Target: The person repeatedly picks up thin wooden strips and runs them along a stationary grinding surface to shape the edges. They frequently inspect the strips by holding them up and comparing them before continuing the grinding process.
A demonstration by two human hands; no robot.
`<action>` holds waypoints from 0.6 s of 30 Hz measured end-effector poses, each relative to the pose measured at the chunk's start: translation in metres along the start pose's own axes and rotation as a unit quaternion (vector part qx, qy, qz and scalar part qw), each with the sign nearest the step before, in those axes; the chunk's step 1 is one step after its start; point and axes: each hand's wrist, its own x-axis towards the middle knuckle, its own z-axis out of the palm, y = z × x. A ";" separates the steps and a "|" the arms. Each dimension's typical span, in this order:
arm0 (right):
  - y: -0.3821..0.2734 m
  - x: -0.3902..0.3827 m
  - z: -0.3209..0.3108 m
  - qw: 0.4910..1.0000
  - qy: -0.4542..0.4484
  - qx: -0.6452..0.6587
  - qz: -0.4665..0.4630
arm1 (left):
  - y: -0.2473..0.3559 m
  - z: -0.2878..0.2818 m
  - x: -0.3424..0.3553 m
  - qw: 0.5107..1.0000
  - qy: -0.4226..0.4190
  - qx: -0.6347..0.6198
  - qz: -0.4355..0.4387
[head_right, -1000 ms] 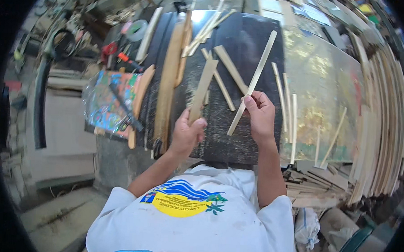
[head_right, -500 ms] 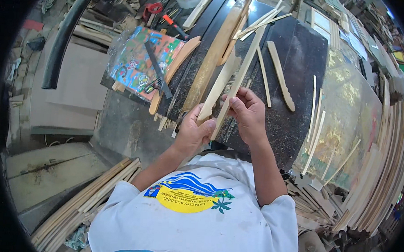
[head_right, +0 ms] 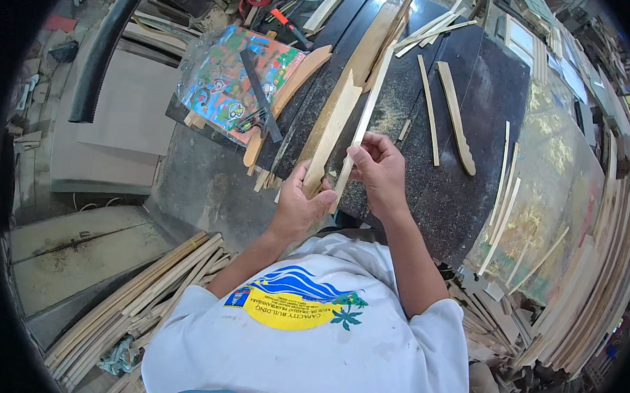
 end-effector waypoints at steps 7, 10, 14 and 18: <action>0.017 0.009 0.001 0.999 0.022 -0.021 0.023 | -0.017 -0.010 0.009 0.999 0.012 0.016 -0.042; 0.023 0.015 0.003 0.999 0.027 -0.025 0.037 | -0.020 -0.012 0.012 0.999 0.026 0.023 -0.035; 0.032 0.020 0.008 0.998 0.025 -0.032 0.045 | -0.025 -0.019 0.016 0.996 0.043 0.054 -0.047; 0.035 0.021 0.015 0.997 0.023 -0.045 0.054 | -0.028 -0.025 0.014 0.996 0.052 0.052 -0.059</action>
